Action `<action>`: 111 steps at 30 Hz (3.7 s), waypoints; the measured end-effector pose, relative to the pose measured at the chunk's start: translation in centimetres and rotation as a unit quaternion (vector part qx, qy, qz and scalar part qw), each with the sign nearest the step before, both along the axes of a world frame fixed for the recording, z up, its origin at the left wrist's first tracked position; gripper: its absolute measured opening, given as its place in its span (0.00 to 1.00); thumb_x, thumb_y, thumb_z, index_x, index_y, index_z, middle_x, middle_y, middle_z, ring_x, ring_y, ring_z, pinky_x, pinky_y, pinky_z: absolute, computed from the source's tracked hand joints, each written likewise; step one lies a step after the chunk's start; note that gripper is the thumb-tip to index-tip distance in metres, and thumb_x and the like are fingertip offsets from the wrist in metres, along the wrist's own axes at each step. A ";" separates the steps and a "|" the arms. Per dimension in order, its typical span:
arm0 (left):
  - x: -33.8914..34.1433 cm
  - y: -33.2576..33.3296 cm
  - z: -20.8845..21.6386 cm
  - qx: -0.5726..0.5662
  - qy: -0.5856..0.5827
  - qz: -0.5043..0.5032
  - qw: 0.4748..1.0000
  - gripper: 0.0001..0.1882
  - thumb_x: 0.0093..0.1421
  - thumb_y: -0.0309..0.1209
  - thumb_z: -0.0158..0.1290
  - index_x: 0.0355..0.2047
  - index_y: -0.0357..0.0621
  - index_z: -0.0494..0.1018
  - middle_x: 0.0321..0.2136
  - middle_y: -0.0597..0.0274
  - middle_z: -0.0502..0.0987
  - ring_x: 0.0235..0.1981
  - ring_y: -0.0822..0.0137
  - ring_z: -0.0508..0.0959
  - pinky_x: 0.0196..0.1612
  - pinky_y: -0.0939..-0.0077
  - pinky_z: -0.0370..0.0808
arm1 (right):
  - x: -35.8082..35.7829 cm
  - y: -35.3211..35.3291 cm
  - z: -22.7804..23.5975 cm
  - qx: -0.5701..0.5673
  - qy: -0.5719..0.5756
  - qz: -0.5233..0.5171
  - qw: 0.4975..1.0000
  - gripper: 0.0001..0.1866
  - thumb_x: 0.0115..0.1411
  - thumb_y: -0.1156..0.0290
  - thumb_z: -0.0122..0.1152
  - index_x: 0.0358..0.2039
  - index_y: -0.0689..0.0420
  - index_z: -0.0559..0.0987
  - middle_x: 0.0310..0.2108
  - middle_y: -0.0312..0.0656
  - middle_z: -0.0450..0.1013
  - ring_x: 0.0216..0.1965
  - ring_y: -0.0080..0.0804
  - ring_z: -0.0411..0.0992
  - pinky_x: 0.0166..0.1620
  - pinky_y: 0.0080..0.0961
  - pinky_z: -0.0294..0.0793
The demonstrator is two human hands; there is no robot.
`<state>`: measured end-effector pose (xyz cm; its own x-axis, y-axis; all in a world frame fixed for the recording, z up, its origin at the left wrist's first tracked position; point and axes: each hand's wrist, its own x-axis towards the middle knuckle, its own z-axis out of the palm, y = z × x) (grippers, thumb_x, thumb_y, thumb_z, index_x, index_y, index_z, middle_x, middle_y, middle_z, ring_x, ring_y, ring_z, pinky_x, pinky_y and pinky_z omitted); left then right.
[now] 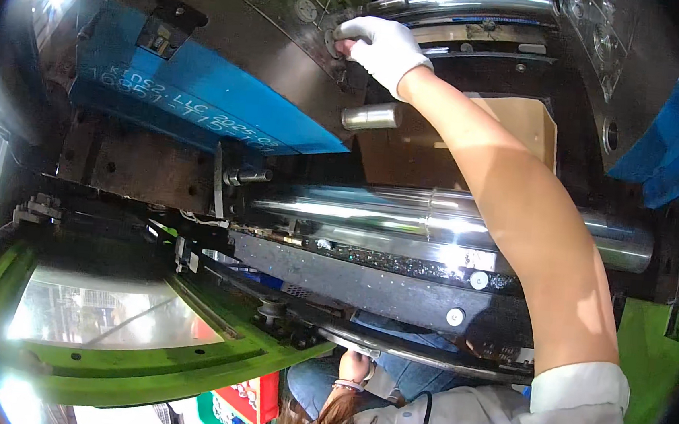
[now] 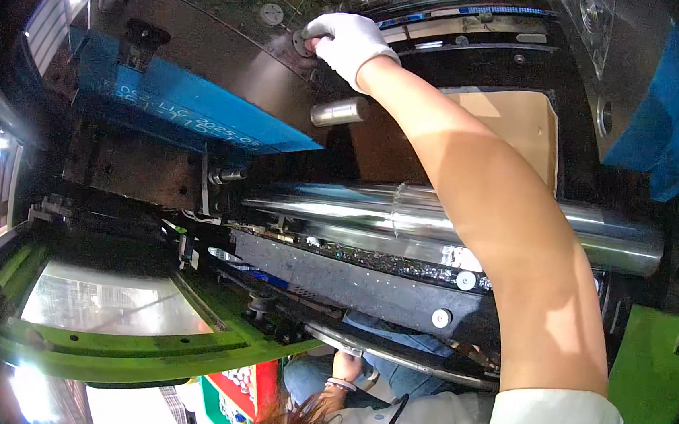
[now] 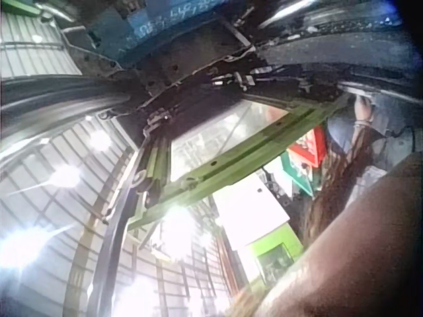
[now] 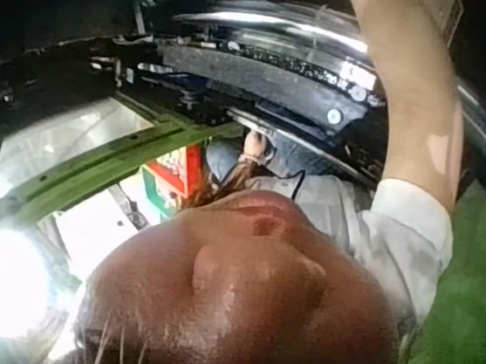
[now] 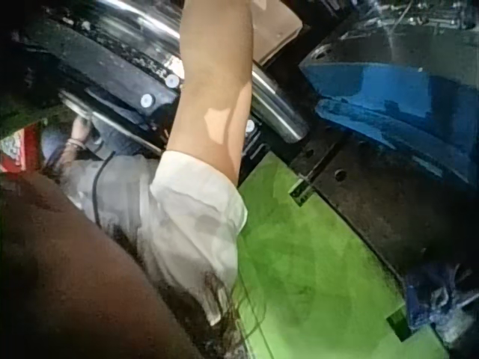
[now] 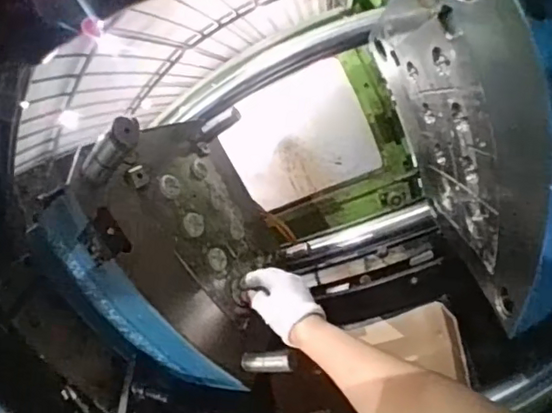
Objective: The person operates a machine by pressing buttons on the panel, sliding the safety door, and assembling plastic components by hand.
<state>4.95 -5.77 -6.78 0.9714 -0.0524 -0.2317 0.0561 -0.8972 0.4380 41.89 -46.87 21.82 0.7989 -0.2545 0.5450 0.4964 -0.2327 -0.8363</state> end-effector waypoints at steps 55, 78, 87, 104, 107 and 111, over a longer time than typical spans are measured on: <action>0.3 -1.9 8.5 0.048 -0.021 -0.044 0.998 0.10 0.59 0.37 0.50 0.32 0.44 0.69 0.21 0.45 0.75 0.24 0.46 0.77 0.26 0.55 0.73 | -1.1 -2.1 2.1 0.141 0.084 -0.094 0.982 0.11 0.58 0.65 0.54 0.36 0.57 0.77 0.28 0.41 0.73 0.33 0.31 0.71 0.40 0.27 0.70; 3.0 -10.5 30.5 -0.576 -0.349 -0.003 0.739 0.32 0.63 0.57 0.31 0.53 0.42 0.56 0.36 0.58 0.68 0.23 0.78 0.69 0.23 0.88 0.67 | -26.3 15.3 6.5 -0.352 0.098 0.471 0.803 0.20 0.57 0.53 0.57 0.33 0.61 0.76 0.25 0.40 0.71 0.28 0.28 0.69 0.34 0.25 0.68; 1.8 -9.8 31.2 -0.648 -0.297 0.015 0.701 0.20 0.65 0.35 0.45 0.53 0.39 0.57 0.45 0.56 0.66 0.26 0.76 0.71 0.28 0.85 0.71 | -26.8 14.7 7.7 -0.153 0.170 0.472 0.851 0.17 0.57 0.58 0.60 0.34 0.62 0.76 0.24 0.33 0.69 0.24 0.17 0.66 0.28 0.14 0.65; 1.4 -7.7 30.6 -0.111 -0.671 -0.138 0.720 0.20 0.40 0.18 0.56 0.37 0.42 0.76 0.33 0.59 0.72 0.24 0.66 0.75 0.22 0.77 0.73 | -28.4 15.1 4.8 0.017 0.148 0.601 0.786 0.41 0.43 0.58 0.74 0.55 0.57 0.66 0.49 0.48 0.70 0.49 0.37 0.70 0.53 0.32 0.68; 1.3 -7.8 30.7 -0.143 -0.659 -0.132 0.727 0.21 0.39 0.16 0.57 0.38 0.42 0.76 0.33 0.59 0.72 0.24 0.65 0.75 0.23 0.77 0.74 | -28.4 14.9 4.6 0.033 0.143 0.599 0.787 0.40 0.42 0.62 0.74 0.55 0.57 0.66 0.48 0.47 0.70 0.48 0.36 0.70 0.52 0.31 0.69; 1.1 -7.9 31.3 -0.183 -0.612 -0.107 0.762 0.24 0.38 0.13 0.58 0.39 0.42 0.75 0.34 0.58 0.72 0.26 0.63 0.76 0.28 0.78 0.74 | -28.1 14.9 4.4 -0.001 0.072 0.597 0.799 0.36 0.44 0.70 0.72 0.54 0.60 0.66 0.49 0.45 0.69 0.49 0.34 0.69 0.52 0.30 0.69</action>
